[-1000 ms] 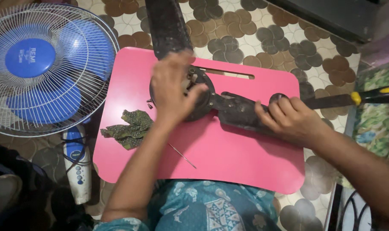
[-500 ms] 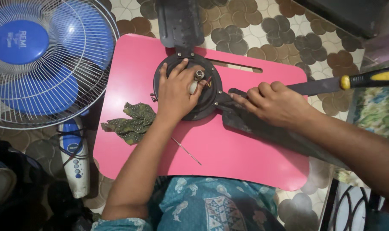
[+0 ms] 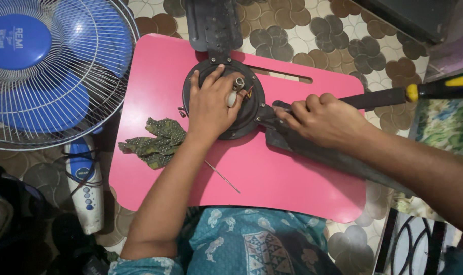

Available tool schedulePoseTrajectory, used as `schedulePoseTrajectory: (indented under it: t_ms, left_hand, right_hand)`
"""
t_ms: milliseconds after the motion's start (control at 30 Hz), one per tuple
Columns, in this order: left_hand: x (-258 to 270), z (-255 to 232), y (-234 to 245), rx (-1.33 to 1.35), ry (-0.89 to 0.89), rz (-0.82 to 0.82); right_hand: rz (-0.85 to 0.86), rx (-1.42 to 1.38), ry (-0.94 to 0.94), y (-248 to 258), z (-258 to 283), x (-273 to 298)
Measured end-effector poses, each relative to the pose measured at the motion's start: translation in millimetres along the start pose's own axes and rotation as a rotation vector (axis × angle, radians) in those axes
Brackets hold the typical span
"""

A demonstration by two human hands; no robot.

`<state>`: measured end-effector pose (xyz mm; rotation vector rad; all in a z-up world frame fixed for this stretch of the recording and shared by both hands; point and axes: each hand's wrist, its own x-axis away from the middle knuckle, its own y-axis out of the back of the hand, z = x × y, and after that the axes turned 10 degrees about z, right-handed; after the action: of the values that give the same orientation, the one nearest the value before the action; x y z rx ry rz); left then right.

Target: The person uses a screwdriver to remove screws from the central hub of a ceiling fan, detaching the fan blades one by one. The removed screws and blades are placed on a pink table while a standing fan remains in the background.

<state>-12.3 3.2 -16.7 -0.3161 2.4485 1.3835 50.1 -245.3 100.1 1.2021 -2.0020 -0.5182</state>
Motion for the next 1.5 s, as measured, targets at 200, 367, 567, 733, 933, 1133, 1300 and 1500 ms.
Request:
schedulePoseTrajectory:
  t_ms: [200,367,567,733,933,1133,1300,1500]
  left_hand:
    - [0.6,-2.4,-0.2,-0.006,-0.012,-0.050]
    - [2.2,-6.7,3.0,0.026,-0.026,-0.060]
    - [4.2,-7.6,0.0,0.028,-0.026,-0.087]
    - [8.5,-6.8,-1.6,0.019,-0.031,-0.098]
    - [4.5,-3.9,-1.5,0.036,-0.014,-0.096]
    - [2.0,-5.1,0.8,0.041,-0.016,-0.080]
    - [7.0,-9.3,0.8,0.051,-0.025,-0.110]
    - [10.2,-10.4,1.0,0.043,-0.021,-0.087]
  right_hand:
    - [-0.139,0.182,0.088,1.0,7.8,-9.7]
    - [-0.241,0.203,-0.082,1.5,35.1,-18.0]
    - [0.245,-0.381,-0.300,23.9,49.7,-31.5]
    - [0.774,-0.797,-0.379,38.5,-4.1,-78.0]
    - [0.459,-0.633,-0.173,22.3,3.1,-60.2]
    - [-0.130,0.073,0.088,-9.7,26.6,-37.3]
    - [-0.213,0.347,-0.005,-0.9,47.2,-42.3]
    - [0.738,-0.931,-0.470,14.4,11.6,-89.4]
